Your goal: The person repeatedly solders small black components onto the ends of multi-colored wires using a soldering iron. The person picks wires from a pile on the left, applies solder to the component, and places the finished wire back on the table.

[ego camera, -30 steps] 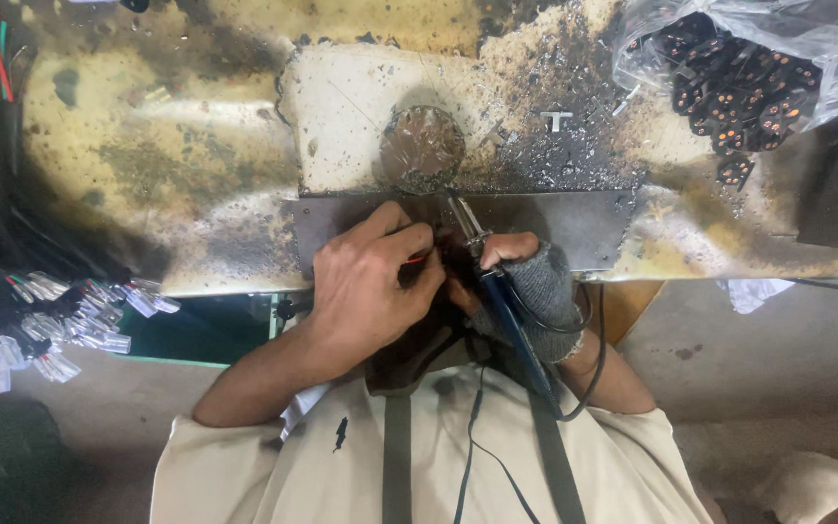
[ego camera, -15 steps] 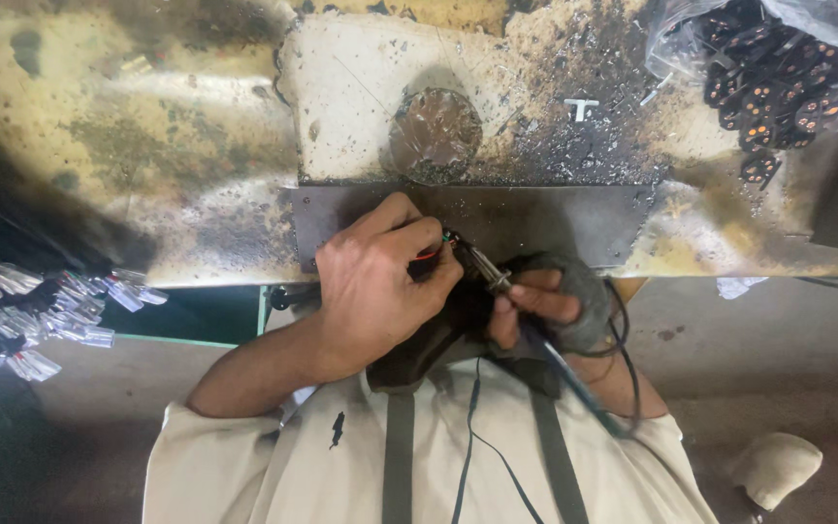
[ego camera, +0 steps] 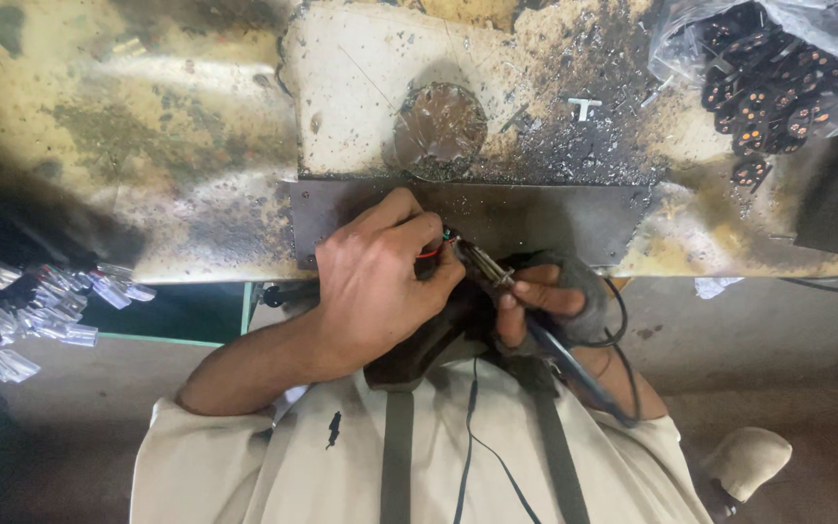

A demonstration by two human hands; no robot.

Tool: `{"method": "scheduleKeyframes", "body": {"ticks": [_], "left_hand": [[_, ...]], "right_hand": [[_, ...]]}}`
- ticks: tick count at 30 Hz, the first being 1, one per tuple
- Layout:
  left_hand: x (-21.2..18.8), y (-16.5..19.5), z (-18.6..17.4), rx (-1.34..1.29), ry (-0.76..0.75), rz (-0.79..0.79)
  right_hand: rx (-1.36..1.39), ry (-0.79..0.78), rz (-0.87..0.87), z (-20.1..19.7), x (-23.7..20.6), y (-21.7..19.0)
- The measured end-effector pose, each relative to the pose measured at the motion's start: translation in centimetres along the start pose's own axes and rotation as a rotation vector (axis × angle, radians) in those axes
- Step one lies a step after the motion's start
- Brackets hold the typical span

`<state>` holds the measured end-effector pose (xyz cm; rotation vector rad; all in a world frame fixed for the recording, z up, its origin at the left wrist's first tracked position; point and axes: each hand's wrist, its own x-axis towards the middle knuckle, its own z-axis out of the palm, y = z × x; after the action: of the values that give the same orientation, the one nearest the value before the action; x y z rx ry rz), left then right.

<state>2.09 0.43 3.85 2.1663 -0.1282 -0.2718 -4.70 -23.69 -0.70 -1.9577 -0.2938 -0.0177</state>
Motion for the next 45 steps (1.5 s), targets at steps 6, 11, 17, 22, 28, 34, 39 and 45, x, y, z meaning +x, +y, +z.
{"method": "scheduleKeyframes", "body": {"ticks": [6, 11, 17, 22, 28, 34, 39, 45], "left_hand": [[0.1, 0.0, -0.1, 0.000, -0.011, -0.002], [0.1, 0.2, -0.1, 0.020, -0.017, -0.021], [0.0, 0.2, -0.1, 0.027, -0.039, -0.024], [0.0, 0.1, -0.2, 0.024, -0.046, -0.022], [0.1, 0.1, -0.3, 0.025, -0.062, -0.025], [0.0, 0.1, -0.3, 0.037, -0.059, -0.024], [0.0, 0.2, -0.4, 0.029, -0.035, -0.016], [0.0, 0.2, -0.4, 0.029, -0.064, -0.025]], "right_hand": [[0.195, -0.097, 0.315, -0.2, 0.2, 0.1], [-0.131, -0.101, -0.229, -0.1, 0.3, 0.0], [-0.026, -0.044, -0.074, 0.2, 0.5, -0.8], [-0.018, -0.246, -0.122, -1.0, 1.1, -0.4], [0.052, -0.079, -0.013, -0.2, -0.3, -0.8], [-0.109, -0.223, -0.266, -0.9, -0.2, 0.5], [0.590, -0.038, 1.016, -0.9, -1.5, -0.8], [0.005, -0.151, -0.270, -0.2, 0.0, 1.0]]}}
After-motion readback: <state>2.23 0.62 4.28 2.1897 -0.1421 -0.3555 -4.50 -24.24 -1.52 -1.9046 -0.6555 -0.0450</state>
